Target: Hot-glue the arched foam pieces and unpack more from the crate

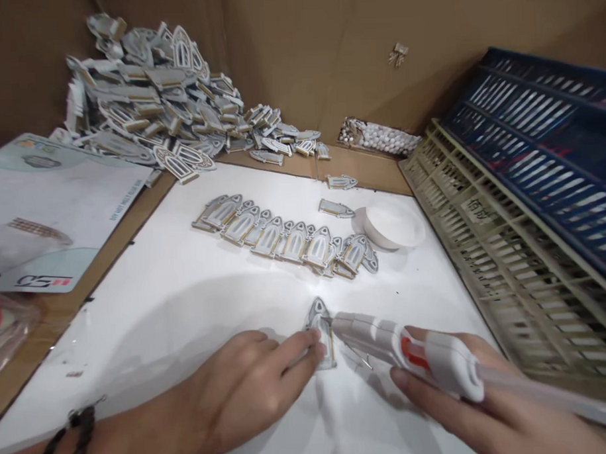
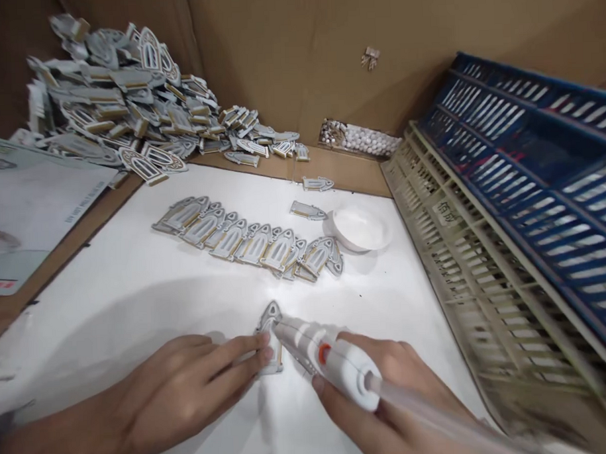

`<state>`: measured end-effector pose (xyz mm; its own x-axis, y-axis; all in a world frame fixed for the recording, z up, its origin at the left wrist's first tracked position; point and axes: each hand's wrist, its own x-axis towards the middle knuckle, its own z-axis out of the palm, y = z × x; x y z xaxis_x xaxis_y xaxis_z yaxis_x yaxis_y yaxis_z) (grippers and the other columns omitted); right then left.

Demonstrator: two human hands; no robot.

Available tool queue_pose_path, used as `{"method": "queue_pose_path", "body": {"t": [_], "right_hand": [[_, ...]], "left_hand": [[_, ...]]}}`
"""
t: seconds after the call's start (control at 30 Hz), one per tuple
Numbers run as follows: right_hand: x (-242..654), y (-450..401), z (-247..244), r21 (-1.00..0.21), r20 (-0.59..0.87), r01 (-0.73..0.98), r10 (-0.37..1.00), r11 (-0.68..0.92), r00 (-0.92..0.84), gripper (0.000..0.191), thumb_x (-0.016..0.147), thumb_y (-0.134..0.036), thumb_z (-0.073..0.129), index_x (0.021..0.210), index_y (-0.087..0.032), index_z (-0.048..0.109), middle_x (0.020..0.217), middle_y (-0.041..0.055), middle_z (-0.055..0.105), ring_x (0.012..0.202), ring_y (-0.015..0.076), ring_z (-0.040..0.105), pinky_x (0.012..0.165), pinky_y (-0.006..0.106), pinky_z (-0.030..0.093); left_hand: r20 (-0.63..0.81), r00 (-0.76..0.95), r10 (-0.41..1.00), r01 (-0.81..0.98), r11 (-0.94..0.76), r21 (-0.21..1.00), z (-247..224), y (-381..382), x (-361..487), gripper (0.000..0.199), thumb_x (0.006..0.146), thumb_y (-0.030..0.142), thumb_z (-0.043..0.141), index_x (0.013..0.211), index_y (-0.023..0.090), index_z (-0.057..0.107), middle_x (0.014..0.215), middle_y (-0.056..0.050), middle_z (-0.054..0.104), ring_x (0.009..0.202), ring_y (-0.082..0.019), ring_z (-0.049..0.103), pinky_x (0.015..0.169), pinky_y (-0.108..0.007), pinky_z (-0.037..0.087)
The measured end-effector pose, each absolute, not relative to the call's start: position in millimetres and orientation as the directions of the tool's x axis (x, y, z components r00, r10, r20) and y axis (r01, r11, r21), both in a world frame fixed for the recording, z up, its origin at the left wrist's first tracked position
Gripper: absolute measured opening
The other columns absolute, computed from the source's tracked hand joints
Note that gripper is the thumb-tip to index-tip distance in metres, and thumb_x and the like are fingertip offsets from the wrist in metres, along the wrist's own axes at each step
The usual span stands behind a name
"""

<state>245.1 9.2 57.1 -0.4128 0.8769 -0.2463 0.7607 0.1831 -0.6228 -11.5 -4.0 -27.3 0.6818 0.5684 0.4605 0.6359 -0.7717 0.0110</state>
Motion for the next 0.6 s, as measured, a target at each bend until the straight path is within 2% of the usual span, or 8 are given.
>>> {"method": "queue_pose_path", "body": {"t": [0.07, 0.13, 0.23, 0.4, 0.47, 0.53, 0.6], "right_hand": [[239, 8, 69, -0.565, -0.23, 0.77, 0.839, 0.297, -0.492, 0.03, 0.091, -0.049, 0.051, 0.108, -0.033, 0.071, 0.111, 0.0016, 0.071, 0.102, 0.0255, 0.065, 0.084, 0.031, 0.055], [227, 11, 81, -0.528, -0.272, 0.768, 0.784, 0.363, -0.558, 0.037, 0.094, -0.048, 0.043, 0.104, -0.028, 0.073, 0.098, 0.0061, 0.073, 0.09, 0.025, 0.067, 0.078, 0.032, 0.055], [208, 19, 96, -0.433, -0.374, 0.847, 0.793, 0.309, -0.481, 0.045, 0.095, -0.051, 0.038, 0.094, -0.021, 0.072, 0.082, 0.0072, 0.071, 0.07, 0.0215, 0.064, 0.064, 0.031, 0.05], [190, 33, 114, -0.352, -0.463, 0.867, 0.74, 0.352, -0.488, 0.034, 0.093, -0.042, 0.044, 0.086, -0.018, 0.066, 0.079, 0.0048, 0.066, 0.069, 0.0182, 0.061, 0.059, 0.026, 0.045], [192, 33, 119, -0.36, -0.524, 0.885, 0.721, 0.296, -0.454, 0.035, 0.092, -0.044, 0.045, 0.089, -0.017, 0.067, 0.08, 0.0053, 0.066, 0.066, 0.0178, 0.06, 0.052, 0.024, 0.044], [199, 29, 122, -0.403, -0.584, 0.9, 0.711, 0.163, -0.391, 0.039, 0.09, -0.051, 0.048, 0.093, -0.018, 0.067, 0.082, 0.0055, 0.066, 0.064, 0.017, 0.06, 0.046, 0.022, 0.045], [209, 23, 121, -0.466, -0.582, 0.884, 0.745, 0.024, -0.327, 0.042, 0.086, -0.058, 0.052, 0.096, -0.02, 0.067, 0.083, 0.0041, 0.065, 0.061, 0.0148, 0.058, 0.045, 0.021, 0.046]], "left_hand": [[0.441, 0.698, 0.564, 0.629, -0.777, -0.003, -26, -4, -12, 0.026, 0.093, 0.008, 0.04, 0.098, 0.014, 0.065, 0.096, -0.003, 0.074, 0.051, -0.014, 0.064, 0.044, -0.029, 0.052], [0.407, 0.718, 0.565, 0.622, -0.783, -0.011, -26, -4, -13, 0.022, 0.09, 0.008, 0.046, 0.102, 0.014, 0.063, 0.099, -0.004, 0.073, 0.05, -0.016, 0.064, 0.043, -0.031, 0.053], [0.374, 0.741, 0.557, 0.613, -0.789, -0.039, -29, -5, -16, 0.023, 0.086, 0.007, 0.053, 0.105, 0.014, 0.062, 0.098, -0.005, 0.071, 0.05, -0.016, 0.064, 0.041, -0.031, 0.052], [0.374, 0.726, 0.577, 0.623, -0.782, -0.003, -36, -4, -18, 0.022, 0.089, 0.01, 0.052, 0.109, 0.015, 0.061, 0.101, -0.006, 0.07, 0.054, -0.012, 0.064, 0.044, -0.025, 0.051], [0.397, 0.712, 0.58, 0.619, -0.785, 0.036, -36, -3, -18, 0.021, 0.092, 0.012, 0.051, 0.11, 0.016, 0.061, 0.103, -0.006, 0.07, 0.061, -0.012, 0.067, 0.048, -0.023, 0.052], [0.427, 0.696, 0.577, 0.613, -0.787, 0.065, -36, -1, -19, 0.019, 0.093, 0.015, 0.05, 0.108, 0.016, 0.062, 0.101, -0.005, 0.072, 0.063, -0.012, 0.068, 0.051, -0.022, 0.052], [0.453, 0.678, 0.579, 0.611, -0.787, 0.091, -35, 1, -21, 0.017, 0.094, 0.019, 0.049, 0.102, 0.017, 0.064, 0.099, -0.004, 0.073, 0.065, -0.013, 0.069, 0.052, -0.023, 0.052]]}}
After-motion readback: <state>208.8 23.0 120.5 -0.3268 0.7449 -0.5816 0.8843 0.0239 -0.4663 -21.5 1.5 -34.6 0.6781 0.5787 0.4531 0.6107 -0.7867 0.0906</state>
